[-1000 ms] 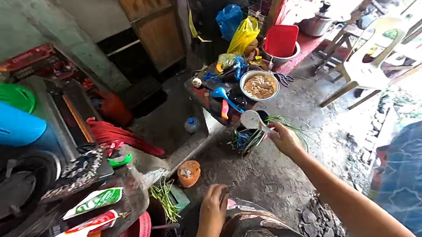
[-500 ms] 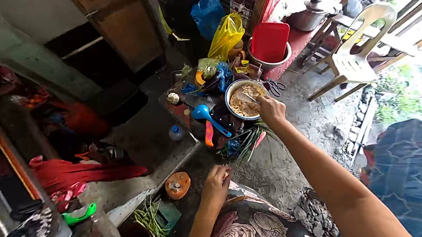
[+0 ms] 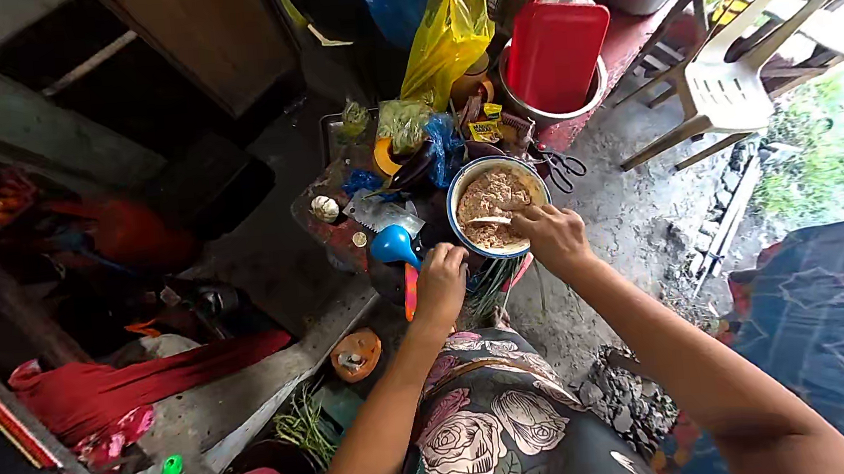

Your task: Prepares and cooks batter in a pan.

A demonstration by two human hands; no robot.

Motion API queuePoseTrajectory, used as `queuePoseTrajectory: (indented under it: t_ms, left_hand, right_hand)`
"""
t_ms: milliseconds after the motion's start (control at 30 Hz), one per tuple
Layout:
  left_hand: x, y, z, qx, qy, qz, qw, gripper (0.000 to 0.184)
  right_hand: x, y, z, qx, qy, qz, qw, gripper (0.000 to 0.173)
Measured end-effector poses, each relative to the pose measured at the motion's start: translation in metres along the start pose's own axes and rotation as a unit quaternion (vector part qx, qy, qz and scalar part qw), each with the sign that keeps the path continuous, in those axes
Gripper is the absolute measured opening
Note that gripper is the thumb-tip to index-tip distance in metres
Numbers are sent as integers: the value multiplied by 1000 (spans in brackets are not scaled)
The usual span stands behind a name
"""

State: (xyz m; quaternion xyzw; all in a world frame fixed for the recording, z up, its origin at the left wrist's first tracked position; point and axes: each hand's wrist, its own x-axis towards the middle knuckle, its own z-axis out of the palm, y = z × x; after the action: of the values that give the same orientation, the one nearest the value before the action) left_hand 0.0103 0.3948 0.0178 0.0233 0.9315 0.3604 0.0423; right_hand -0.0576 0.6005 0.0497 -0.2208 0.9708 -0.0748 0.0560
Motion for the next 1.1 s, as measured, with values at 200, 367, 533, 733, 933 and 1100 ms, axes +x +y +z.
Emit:
queuePoseTrajectory:
  t_ms: [200,367,533,733,933,1100]
  left_hand:
    - [29,4,15,73,11,-25,997,21]
    - [36,11,17,68,28,-79,994,22]
    - [37,13,16,66,63,-71,993,20]
    - [41,15,26,80,70,-82,991,19]
    - [43,16,27,80,25,-95,992,21]
    - [46,18,26,106,0,-102,989,24]
  right_hand:
    - [-17,8,-32,53,-42,66,995,25]
    - [-12,3,-18,87,-154,98,979,31]
    - [-9,21,-9,41,8,9,999,24]
    - [15,20,-9,3,-37,-119,992,25]
    - [-9,45,-27,31,-19,-60,998,23]
    - [-6,26,-34,28,-213,145,966,31]
